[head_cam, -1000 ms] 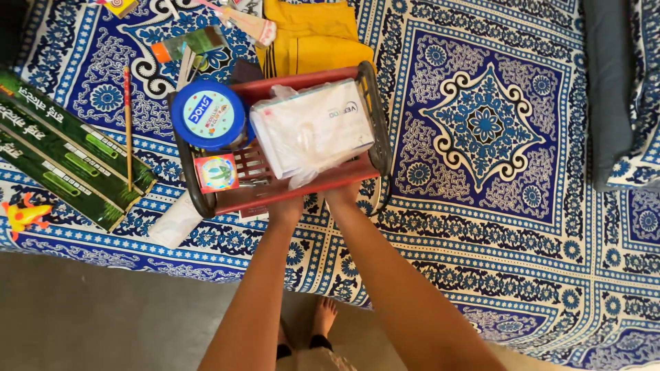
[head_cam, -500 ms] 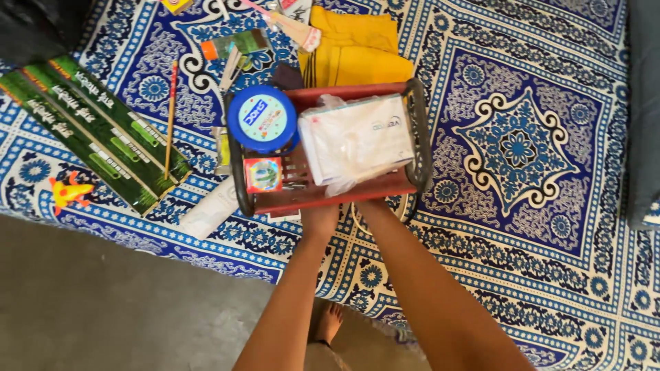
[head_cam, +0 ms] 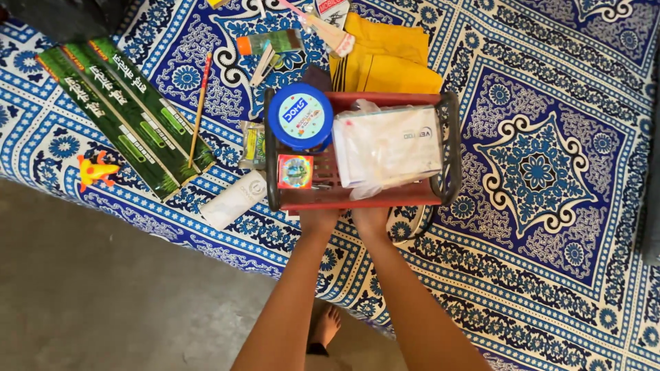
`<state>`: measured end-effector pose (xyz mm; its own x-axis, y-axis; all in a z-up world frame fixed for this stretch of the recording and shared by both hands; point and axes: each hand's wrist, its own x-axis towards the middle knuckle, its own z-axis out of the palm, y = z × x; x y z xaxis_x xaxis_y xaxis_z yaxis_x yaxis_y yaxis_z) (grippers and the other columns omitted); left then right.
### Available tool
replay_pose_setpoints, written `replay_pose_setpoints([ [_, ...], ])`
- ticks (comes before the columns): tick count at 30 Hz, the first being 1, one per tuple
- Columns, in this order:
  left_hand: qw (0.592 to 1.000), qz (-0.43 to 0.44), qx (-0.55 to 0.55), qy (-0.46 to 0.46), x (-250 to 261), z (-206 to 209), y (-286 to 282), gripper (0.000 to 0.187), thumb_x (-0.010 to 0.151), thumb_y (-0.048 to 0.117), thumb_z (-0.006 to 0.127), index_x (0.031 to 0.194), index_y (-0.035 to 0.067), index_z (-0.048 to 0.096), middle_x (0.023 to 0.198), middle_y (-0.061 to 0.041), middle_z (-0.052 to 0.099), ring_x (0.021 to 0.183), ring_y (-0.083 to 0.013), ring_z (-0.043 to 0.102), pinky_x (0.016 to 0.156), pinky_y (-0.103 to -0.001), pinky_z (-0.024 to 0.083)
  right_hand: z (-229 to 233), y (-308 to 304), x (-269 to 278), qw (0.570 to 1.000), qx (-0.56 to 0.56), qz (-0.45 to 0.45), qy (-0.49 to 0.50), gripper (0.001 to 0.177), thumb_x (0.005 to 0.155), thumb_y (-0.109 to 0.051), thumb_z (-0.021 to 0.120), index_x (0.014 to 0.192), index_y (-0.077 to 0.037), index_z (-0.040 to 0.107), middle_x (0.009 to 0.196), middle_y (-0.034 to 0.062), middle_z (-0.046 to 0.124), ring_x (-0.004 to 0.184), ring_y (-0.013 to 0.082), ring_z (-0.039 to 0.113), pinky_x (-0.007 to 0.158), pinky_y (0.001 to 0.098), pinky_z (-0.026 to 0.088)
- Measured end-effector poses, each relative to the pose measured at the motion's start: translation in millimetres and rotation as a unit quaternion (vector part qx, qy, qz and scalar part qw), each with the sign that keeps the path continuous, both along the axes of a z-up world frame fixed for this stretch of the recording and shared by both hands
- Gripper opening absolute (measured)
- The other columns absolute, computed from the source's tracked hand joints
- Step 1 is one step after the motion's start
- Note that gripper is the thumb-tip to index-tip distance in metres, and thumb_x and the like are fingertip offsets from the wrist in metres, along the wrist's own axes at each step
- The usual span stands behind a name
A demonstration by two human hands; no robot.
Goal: Organize various items including incense, a stapler, and tools into a container on a bed.
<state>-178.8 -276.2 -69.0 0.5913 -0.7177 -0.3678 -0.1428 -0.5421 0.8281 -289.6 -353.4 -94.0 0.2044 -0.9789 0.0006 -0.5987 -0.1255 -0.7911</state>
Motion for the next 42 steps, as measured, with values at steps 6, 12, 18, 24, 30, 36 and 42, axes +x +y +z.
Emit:
replay_pose_setpoints([
  [6, 0.978, 0.122, -0.093, 0.139, -12.5, 84.6, 19.3, 0.014, 0.094, 0.016, 0.064, 0.093, 0.008, 0.076, 0.071, -0.008, 0.073, 0.051, -0.0175, 0.071, 0.044, -0.033, 0.056, -20.5, -17.5, 3.1, 0.973, 0.115, 0.184, 0.076, 0.024, 0.097, -0.016, 0.054, 0.095, 0.001, 0.070, 0.092, 0.0147, 0.071, 0.087, 0.0252, 0.069, 0.082, 0.0408, 0.055],
  [12, 0.996, 0.028, -0.044, -0.072, -47.7, 106.1, 80.6, 0.022, 0.091, 0.029, 0.072, 0.088, 0.007, 0.076, 0.065, -0.016, 0.070, 0.053, -0.0295, 0.068, 0.052, -0.042, 0.052, 105.7, 40.0, -8.8, 0.912, 0.345, 0.055, -0.214, 0.021, 0.090, -0.013, 0.068, 0.103, 0.002, 0.065, 0.087, 0.0070, 0.067, 0.075, 0.0188, 0.065, 0.068, 0.0379, 0.056],
  [18, 0.978, -0.060, -0.106, -0.171, -50.7, 117.7, 155.1, 0.016, 0.082, 0.021, 0.077, 0.096, 0.012, 0.079, 0.083, -0.012, 0.073, 0.074, -0.0330, 0.069, 0.062, -0.044, 0.053, 153.5, 90.9, -87.2, 0.894, 0.375, 0.046, -0.240, 0.018, 0.081, -0.004, 0.073, 0.098, 0.002, 0.072, 0.083, 0.0115, 0.074, 0.073, 0.0185, 0.073, 0.071, 0.0303, 0.061],
  [24, 0.922, -0.178, -0.194, -0.284, -13.9, 213.7, 148.8, 0.040, 0.079, 0.010, 0.075, 0.120, 0.010, 0.073, 0.110, -0.006, 0.065, 0.097, -0.0291, 0.060, 0.081, -0.045, 0.048, 234.5, 84.7, -100.8, 0.937, 0.288, 0.110, -0.163, 0.015, 0.074, 0.001, 0.080, 0.089, 0.000, 0.078, 0.091, 0.0094, 0.081, 0.079, 0.0200, 0.074, 0.070, 0.0342, 0.060],
  [30, 0.849, -0.036, -0.221, -0.479, 25.6, 243.7, 111.6, 0.028, 0.083, 0.013, 0.076, 0.110, 0.014, 0.069, 0.116, -0.001, 0.066, 0.105, -0.0262, 0.057, 0.094, -0.048, 0.045, 272.5, 56.9, -27.4, 0.942, -0.250, 0.223, -0.013, 0.020, 0.079, -0.002, 0.081, 0.098, -0.008, 0.078, 0.101, 0.0034, 0.076, 0.100, 0.0250, 0.066, 0.088, 0.0354, 0.054],
  [36, 0.876, -0.009, -0.248, -0.413, 49.0, 234.7, 133.7, 0.026, 0.082, 0.010, 0.076, 0.107, 0.014, 0.069, 0.109, -0.004, 0.066, 0.102, -0.0282, 0.058, 0.090, -0.046, 0.044, 252.2, 56.9, 6.5, 0.923, -0.298, 0.243, -0.013, 0.023, 0.080, 0.001, 0.078, 0.100, -0.010, 0.077, 0.106, 0.0030, 0.076, 0.107, 0.0262, 0.061, 0.095, 0.0361, 0.051],
  [42, 0.904, -0.018, -0.213, -0.371, 85.7, 208.4, 191.9, 0.025, 0.076, 0.007, 0.073, 0.100, 0.014, 0.069, 0.104, -0.003, 0.067, 0.100, -0.0301, 0.060, 0.087, -0.047, 0.045, 245.2, 83.9, 35.1, 0.906, -0.367, 0.198, 0.071, 0.030, 0.080, 0.007, 0.069, 0.103, -0.009, 0.077, 0.116, 0.0050, 0.070, 0.118, 0.0309, 0.055, 0.104, 0.0442, 0.042],
])
